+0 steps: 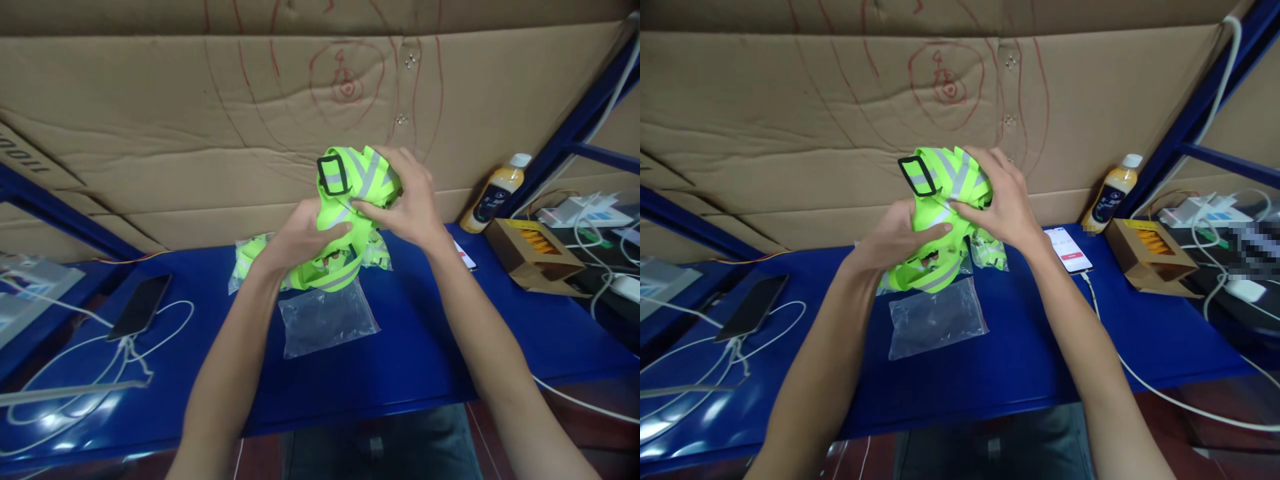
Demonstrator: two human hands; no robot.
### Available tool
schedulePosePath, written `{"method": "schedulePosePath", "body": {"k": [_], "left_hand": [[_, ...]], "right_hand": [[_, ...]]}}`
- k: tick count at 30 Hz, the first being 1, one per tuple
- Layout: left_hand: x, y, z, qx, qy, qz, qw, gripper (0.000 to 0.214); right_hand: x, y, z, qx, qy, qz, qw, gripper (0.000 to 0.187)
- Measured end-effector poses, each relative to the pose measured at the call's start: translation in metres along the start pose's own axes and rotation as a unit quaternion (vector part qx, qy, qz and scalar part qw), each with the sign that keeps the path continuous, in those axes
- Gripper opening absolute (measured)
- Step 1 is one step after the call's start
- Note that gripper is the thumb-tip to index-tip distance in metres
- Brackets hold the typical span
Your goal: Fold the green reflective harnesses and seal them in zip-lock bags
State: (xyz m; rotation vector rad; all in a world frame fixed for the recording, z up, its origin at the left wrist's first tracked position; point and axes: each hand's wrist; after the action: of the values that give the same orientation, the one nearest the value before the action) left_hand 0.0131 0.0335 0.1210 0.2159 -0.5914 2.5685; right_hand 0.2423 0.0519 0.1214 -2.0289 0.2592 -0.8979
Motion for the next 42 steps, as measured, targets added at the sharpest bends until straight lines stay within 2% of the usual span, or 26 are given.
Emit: {"method": "schedulePosePath", "body": {"k": [5,8,12,15,18,20,24,27,29,32,33,35,37,39,41,42], "left_hand": [[0.004,0.000,-0.003,0.014,0.014,-0.023,1.000,0.037],[0.007,-0.001,-0.004,0.045,0.121,-0.046,0.991,0.042],[0.009,-0.005,-0.003,0.043,0.220,-0.054,0.973,0.064],[0.007,-0.010,0.000,0.028,0.215,0.006,0.976,0.071],[0.006,-0.014,0.001,0.026,0.186,0.096,0.978,0.052],[0.011,-0.013,0.001,0.018,0.189,0.119,0.975,0.048],[0.026,-0.006,-0.002,-0.033,0.176,0.135,0.975,0.057],[0.032,-0.002,-0.008,-0.081,0.140,0.096,0.982,0.068],[0.034,-0.002,-0.011,-0.112,0.107,0.062,0.986,0.071],[0.031,-0.004,-0.014,-0.153,0.058,0.016,0.986,0.063],[0.030,-0.006,-0.014,-0.160,0.053,0.009,0.986,0.064],[0.024,-0.009,-0.013,-0.155,0.077,0.030,0.984,0.072],[0.017,-0.011,-0.012,-0.117,0.127,0.088,0.981,0.072],[0.012,-0.012,-0.011,-0.059,0.166,0.137,0.975,0.064],[0.008,-0.010,-0.010,-0.005,0.184,0.151,0.971,0.054],[0.008,-0.009,-0.009,0.016,0.192,0.134,0.972,0.051]], "right_hand": [[0.002,0.001,-0.001,-0.001,-0.014,-0.012,1.000,0.077],[0.002,0.002,-0.003,0.009,-0.016,-0.033,0.999,0.072],[0.001,0.004,-0.006,0.046,0.014,-0.052,0.997,0.064],[-0.001,0.006,-0.015,0.075,0.035,-0.070,0.994,0.059],[0.001,0.007,-0.031,0.096,0.012,-0.102,0.990,0.060],[0.004,0.007,-0.043,0.108,-0.054,-0.111,0.986,0.060],[0.007,0.004,-0.052,0.044,-0.245,-0.079,0.965,0.052],[0.007,0.002,-0.041,-0.040,-0.302,-0.060,0.950,0.049],[0.006,0.002,-0.028,-0.086,-0.313,-0.114,0.939,0.057],[0.006,0.003,-0.015,-0.146,-0.375,-0.211,0.891,0.073],[0.005,0.004,-0.013,-0.167,-0.400,-0.220,0.874,0.075],[0.002,0.004,-0.012,-0.205,-0.431,-0.198,0.856,0.072],[-0.002,0.004,-0.013,-0.225,-0.430,-0.155,0.860,0.071],[-0.006,0.004,-0.013,-0.221,-0.407,-0.118,0.879,0.071],[-0.007,0.003,-0.011,-0.198,-0.365,-0.090,0.905,0.070],[-0.006,0.002,-0.010,-0.180,-0.337,-0.076,0.921,0.070]]}}
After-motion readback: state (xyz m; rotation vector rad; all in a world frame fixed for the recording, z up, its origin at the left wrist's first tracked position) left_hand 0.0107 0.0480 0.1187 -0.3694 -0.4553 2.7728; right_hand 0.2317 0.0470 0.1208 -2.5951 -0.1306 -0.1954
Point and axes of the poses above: each hand's wrist, its own y-axis away from the middle knuckle, its own x-axis out of the back of the hand, z = x × y, and after that the axes turned 6 degrees about -x, right-handed
